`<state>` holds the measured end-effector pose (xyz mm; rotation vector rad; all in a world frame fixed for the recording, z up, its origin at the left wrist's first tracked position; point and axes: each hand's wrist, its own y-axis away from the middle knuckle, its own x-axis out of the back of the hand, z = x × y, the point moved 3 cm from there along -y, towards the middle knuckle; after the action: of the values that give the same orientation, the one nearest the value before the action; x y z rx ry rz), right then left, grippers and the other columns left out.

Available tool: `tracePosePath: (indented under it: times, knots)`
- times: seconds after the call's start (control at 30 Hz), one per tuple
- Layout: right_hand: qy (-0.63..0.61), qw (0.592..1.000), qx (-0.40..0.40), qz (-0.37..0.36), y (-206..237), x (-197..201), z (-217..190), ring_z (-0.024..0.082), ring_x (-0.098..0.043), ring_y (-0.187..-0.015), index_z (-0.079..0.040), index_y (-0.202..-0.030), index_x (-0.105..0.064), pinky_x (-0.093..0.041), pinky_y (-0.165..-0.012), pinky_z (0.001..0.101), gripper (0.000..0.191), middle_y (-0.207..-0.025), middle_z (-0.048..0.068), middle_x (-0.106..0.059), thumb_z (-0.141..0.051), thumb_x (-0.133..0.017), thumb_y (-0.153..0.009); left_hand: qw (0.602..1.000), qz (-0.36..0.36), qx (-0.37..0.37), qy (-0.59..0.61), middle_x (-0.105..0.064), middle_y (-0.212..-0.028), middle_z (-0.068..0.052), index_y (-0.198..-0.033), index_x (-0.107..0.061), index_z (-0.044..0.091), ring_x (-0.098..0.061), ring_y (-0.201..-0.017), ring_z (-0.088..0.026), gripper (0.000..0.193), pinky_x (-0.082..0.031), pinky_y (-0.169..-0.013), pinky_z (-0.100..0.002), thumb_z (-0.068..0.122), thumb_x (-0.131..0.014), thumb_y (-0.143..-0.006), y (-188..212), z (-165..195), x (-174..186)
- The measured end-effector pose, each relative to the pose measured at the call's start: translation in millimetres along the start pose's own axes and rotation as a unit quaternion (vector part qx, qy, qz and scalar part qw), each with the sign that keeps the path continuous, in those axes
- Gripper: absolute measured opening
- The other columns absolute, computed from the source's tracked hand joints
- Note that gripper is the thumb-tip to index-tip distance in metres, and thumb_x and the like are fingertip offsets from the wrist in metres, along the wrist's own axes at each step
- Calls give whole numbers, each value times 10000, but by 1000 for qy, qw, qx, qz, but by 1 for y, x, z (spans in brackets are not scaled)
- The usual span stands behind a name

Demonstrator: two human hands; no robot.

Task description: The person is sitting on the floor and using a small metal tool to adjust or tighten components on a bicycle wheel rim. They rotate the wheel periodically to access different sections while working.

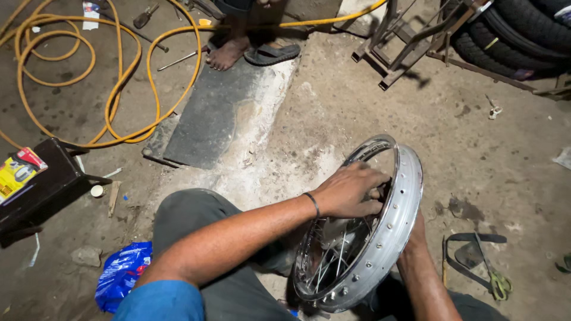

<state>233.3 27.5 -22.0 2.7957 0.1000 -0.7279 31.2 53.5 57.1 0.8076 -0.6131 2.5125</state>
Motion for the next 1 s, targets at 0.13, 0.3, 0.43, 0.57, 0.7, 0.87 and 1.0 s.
tracePosePath:
  times: [0.13, 0.3, 0.43, 0.57, 0.7, 0.87, 1.0]
  knots:
    - [-16, 998, -55, 24, 3, -2, -3, 285, -729, -967, -23, -1222, -623, -628, -758, 384, 359, -1110, 157, -716, -290, -581, -985, 992, -66, 55, -97, -697, -1181, -123, -1263, -674, 146, -580, -1180, -385, 481, -471, -967, -513, 304, -705, -810, 11, 16, 20]
    - [36, 997, -54, 44, 14, -1, 2, 260, -723, -855, -29, -1188, -662, -602, -664, 363, 321, -1036, 139, -729, -270, -575, -995, 989, -106, 100, 16, -734, -921, -174, -1242, -691, 80, -731, -878, -363, 378, -565, -823, -506, 361, -573, -1018, 26, 31, 9]
    - [30, 997, -50, 56, 17, 4, 6, 226, -708, -782, -27, -1166, -689, -583, -623, 335, 276, -977, 115, -729, -220, -591, -996, 924, -119, 193, 309, -723, -843, -220, -1288, -615, 23, -718, -745, -383, 413, -578, -704, -512, 253, -548, -953, 45, 42, -15]
    - [68, 992, -32, 97, 20, 11, 1, 193, -693, -710, -25, -1145, -716, -564, -582, 308, 235, -917, 92, -728, -171, -607, -997, 887, -158, 250, 354, -746, -850, -219, -1210, -658, -1, -766, -756, -359, 409, -615, -712, -469, 237, -557, -893, 45, 33, -20]
    - [197, 969, -5, 146, 21, 10, -15, 175, -672, -675, -8, -1106, -729, -545, -582, 299, 190, -888, 81, -728, -80, -622, -966, 969, -75, 150, 182, -769, -921, -176, -990, -791, 25, -756, -866, -299, 297, -591, -819, -408, 206, -655, -796, 32, 22, 3]
    - [440, 853, 163, 229, 36, -23, -65, 210, -605, -819, 61, -1085, -712, -492, -757, 354, 268, -961, 135, -707, -185, -616, -1130, 974, 52, 185, 117, -761, -909, -153, -1084, -783, 97, -744, -842, -285, 287, -585, -786, -409, 204, -617, -875, 17, 10, 47]
    - [510, 762, 381, 114, 78, -80, -95, 241, -602, -1090, 53, -1091, -690, -457, -1006, 356, 441, -1117, 145, -666, -302, -437, -1165, 917, -66, 145, 367, -723, -928, -131, -1318, -651, 139, -749, -772, -260, 348, -601, -724, -389, 242, -593, -991, 13, 37, 47]
